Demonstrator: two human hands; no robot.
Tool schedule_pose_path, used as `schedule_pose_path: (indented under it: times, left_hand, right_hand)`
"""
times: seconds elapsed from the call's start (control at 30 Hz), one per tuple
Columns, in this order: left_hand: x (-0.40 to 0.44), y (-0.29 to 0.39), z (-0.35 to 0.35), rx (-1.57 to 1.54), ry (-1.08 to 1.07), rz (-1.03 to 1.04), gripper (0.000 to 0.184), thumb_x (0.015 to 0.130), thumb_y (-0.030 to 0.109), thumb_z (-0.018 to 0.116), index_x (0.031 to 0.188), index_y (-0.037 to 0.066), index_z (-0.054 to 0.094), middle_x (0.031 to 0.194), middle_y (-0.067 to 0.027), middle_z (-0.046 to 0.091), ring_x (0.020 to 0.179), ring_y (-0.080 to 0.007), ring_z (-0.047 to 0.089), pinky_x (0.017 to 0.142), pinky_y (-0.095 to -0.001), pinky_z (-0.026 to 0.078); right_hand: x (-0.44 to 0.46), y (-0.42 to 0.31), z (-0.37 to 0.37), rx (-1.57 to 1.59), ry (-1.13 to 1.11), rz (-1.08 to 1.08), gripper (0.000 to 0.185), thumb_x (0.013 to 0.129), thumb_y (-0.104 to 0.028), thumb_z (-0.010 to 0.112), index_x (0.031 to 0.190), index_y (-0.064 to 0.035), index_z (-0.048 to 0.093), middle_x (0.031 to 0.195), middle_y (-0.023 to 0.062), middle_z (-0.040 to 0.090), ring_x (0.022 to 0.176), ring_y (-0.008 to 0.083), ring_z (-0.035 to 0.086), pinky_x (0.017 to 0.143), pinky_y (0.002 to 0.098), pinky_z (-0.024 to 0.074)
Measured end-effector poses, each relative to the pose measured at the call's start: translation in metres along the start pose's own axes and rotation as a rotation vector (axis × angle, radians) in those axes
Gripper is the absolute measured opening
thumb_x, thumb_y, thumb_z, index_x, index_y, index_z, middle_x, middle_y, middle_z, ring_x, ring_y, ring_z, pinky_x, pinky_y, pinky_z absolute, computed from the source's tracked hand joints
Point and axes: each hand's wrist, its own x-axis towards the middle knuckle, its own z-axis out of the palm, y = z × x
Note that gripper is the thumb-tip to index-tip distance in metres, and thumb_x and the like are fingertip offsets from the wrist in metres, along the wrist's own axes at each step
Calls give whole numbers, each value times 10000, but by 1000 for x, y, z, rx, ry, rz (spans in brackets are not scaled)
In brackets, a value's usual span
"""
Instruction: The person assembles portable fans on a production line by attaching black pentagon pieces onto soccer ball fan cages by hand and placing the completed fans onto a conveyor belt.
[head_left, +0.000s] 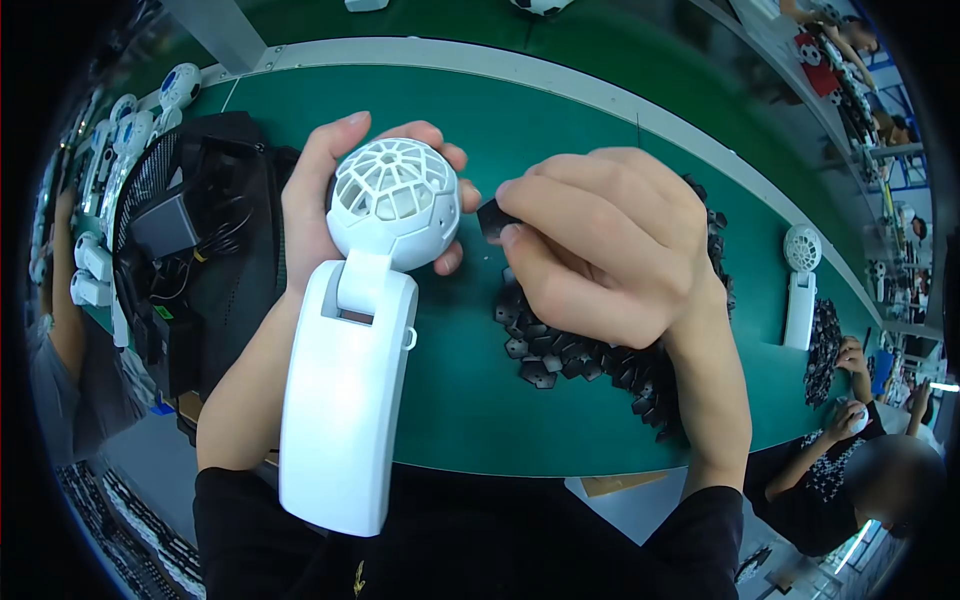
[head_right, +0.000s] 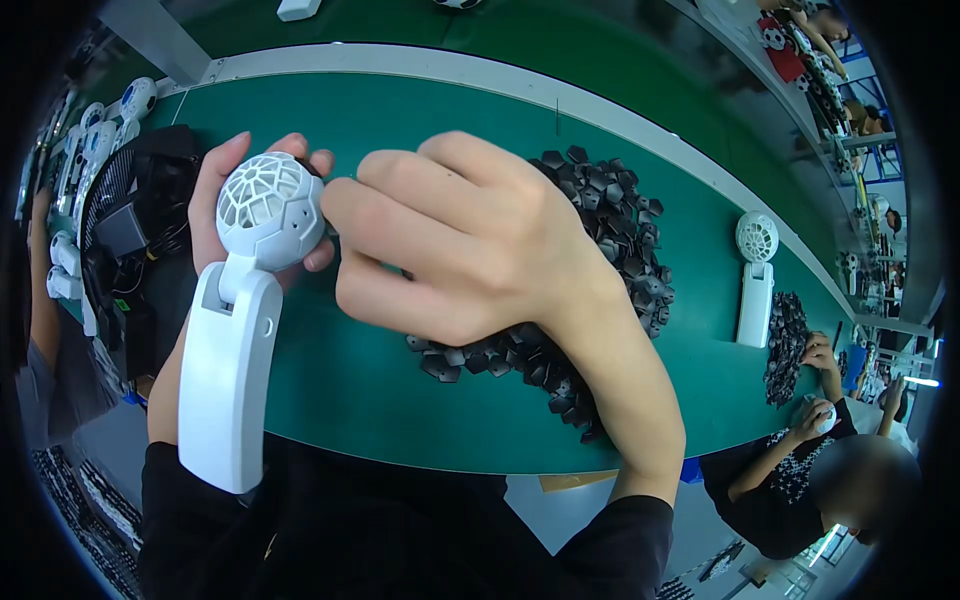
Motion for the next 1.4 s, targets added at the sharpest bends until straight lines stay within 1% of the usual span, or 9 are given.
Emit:
schedule_pose_path:
  times: [0.37,0.67,0.73,0.87,0.93,1.07,1.13,1.23,1.4]
  left_hand:
    - [-3,-7,-1,-133,67,-148,427,823,447,461,960,63,587,881,-106,621,661,-236,620,438,-351,496]
    - [-5,-10,0,-70,122,-332,299,853,398,477,977,134,543,767,-27,594,580,-178,560,405,-308,414]
    - [-5,-12,1,-89,164,-332,395,820,413,467,1007,80,566,791,-87,617,463,-265,576,339,-286,441]
    - [-5,-12,1,-144,169,-353,398,825,405,458,1031,78,552,769,-86,616,457,-272,572,334,-282,434]
    - [-7,-12,2,-27,43,-307,337,868,411,437,820,115,594,745,-35,591,585,-160,540,430,-327,421]
    - [-6,-12,-2,-71,12,-333,331,868,416,438,862,119,582,741,-35,585,591,-158,530,442,-333,417]
    - [-6,-12,-4,-104,53,-354,412,837,409,434,1001,61,581,752,-89,616,481,-272,563,382,-306,454]
    - [-8,-10,5,-53,140,-339,301,860,409,450,937,136,552,754,-38,579,612,-169,528,443,-329,403]
    - [-9,-14,1,-101,60,-290,308,855,410,456,978,144,550,789,-40,579,638,-179,535,444,-331,404]
  right_hand:
    - [10,-13,6,299,-15,462,298,558,56,649,826,-73,662,745,68,582,624,198,566,544,257,472]
    - [9,-16,8,642,44,496,234,615,35,687,844,-6,660,776,79,643,747,209,599,614,282,483]
    - [11,-16,8,639,34,480,248,620,34,692,862,-10,658,778,79,642,748,212,600,624,289,483]
    - [17,-18,10,633,33,577,262,636,36,698,888,-20,650,793,76,648,762,212,608,654,293,487]
    - [17,-20,7,653,24,642,259,640,37,696,887,-23,647,797,75,647,767,209,610,670,298,490]
    - [15,-14,0,705,-28,611,214,653,45,689,851,-23,645,802,76,641,785,199,617,711,311,498]
    - [17,-13,-4,735,-60,633,201,653,52,685,836,-24,650,795,74,637,779,200,614,714,314,499]
    - [16,-15,-3,747,-113,664,178,656,62,678,809,-25,660,794,70,625,763,198,604,717,316,500]
    - [13,-19,1,756,-108,769,157,661,79,665,783,-19,666,823,68,593,754,189,586,708,315,499]
